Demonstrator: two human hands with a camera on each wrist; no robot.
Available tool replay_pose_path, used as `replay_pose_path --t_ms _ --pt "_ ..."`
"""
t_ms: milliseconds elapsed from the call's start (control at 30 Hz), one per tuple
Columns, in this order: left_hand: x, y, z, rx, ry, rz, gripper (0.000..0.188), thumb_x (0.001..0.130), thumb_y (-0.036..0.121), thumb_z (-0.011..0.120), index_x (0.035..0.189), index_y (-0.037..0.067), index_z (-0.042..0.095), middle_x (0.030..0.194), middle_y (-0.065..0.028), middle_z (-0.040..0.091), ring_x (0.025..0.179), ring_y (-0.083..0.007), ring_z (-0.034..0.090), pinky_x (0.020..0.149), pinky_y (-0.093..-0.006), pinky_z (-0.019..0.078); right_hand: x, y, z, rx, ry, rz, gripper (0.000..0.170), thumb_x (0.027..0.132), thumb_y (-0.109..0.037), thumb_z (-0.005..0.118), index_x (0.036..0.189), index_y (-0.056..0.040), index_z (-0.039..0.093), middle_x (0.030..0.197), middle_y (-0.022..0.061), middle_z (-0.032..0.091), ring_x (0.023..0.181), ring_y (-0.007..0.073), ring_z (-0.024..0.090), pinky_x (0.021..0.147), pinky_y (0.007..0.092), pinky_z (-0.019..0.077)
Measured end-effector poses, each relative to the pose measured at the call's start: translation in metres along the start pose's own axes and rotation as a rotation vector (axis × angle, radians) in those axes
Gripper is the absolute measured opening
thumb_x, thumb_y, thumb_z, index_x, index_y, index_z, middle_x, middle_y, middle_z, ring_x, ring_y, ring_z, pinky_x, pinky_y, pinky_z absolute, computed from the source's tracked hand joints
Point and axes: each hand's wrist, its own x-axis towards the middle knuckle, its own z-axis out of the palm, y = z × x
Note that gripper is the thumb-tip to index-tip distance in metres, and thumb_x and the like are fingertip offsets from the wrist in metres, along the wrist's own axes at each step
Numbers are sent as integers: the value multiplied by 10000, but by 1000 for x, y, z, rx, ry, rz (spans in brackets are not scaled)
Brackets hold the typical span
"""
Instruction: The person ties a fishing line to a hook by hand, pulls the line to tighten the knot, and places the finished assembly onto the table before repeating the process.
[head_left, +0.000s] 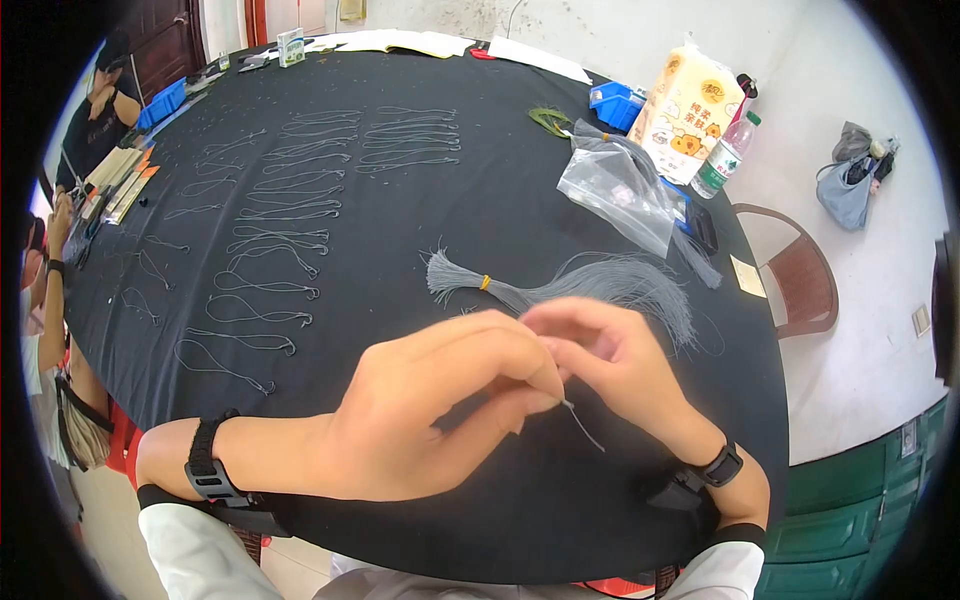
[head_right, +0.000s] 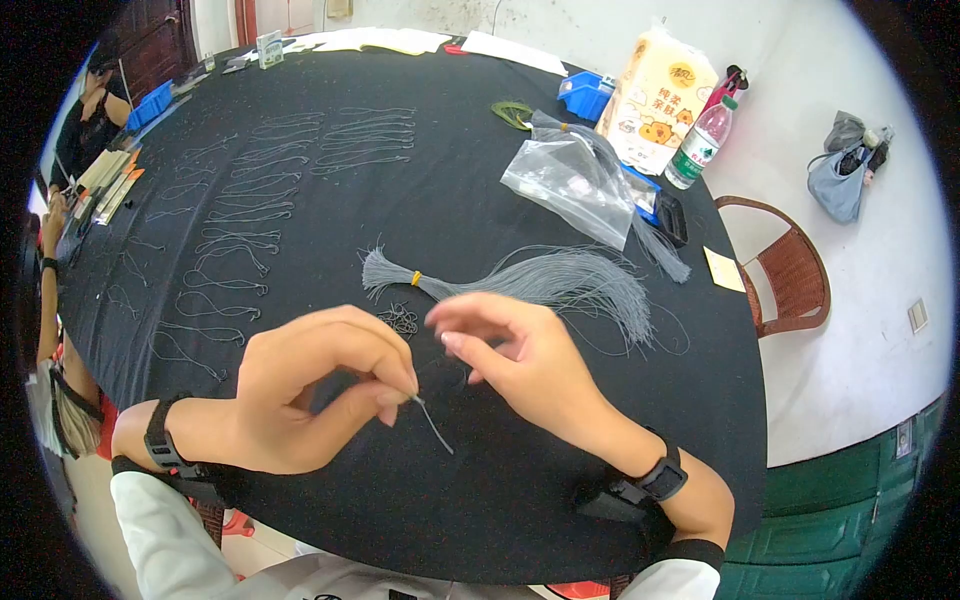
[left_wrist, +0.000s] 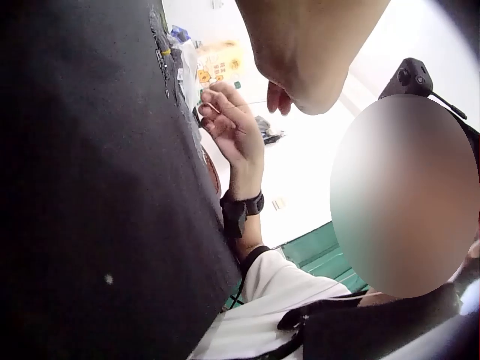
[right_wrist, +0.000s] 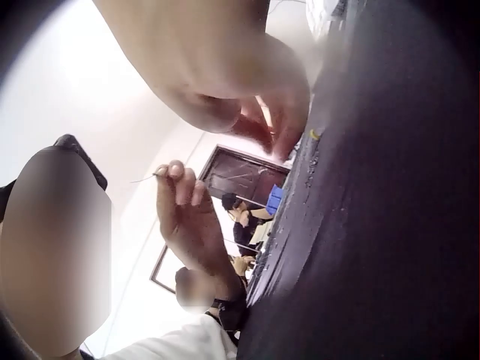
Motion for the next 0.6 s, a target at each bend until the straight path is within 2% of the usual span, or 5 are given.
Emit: replay_pose_path --t_ms 67,100,200,367,600 --pt "1 -1 -1 85 35 11 151 781 -114 630 902 -25 621 914 -130 634 704 -151 635 608 -252 518 -1 -8 4 -166 187 -228 191 928 -117 573 1062 -1 645 899 54 665 780 112 625 720 236 496" --pt "1 -2 -1 128 52 15 157 774 -118 633 900 -24 621 904 -127 630 702 -157 631 615 -258 511 -6 -17 5 -169 205 -235 185 930 -121 578 1034 16 647 905 68 668 793 125 631 745 242 490" --pt "1 -5 0 234 73 122 178 759 -117 649 905 -19 622 893 -137 627 731 -186 631 619 -269 510 -21 -39 6 45 -13 -126 175 920 -121 602 993 29 654 917 76 672 824 115 633 751 242 488" --pt "-1 -6 3 241 88 115 173 759 -100 667 905 -19 623 880 -136 627 754 -202 634 617 -269 506 -25 -37 14 -15 3 -201 97 876 -10 630 956 37 659 837 77 674 754 100 655 672 216 495" --pt "-1 -6 5 250 91 114 171 765 -82 681 912 -15 626 884 -129 630 750 -191 633 613 -261 508 -27 -40 10 105 -53 -75 129 917 -50 587 960 56 647 799 68 653 692 87 620 632 214 484"
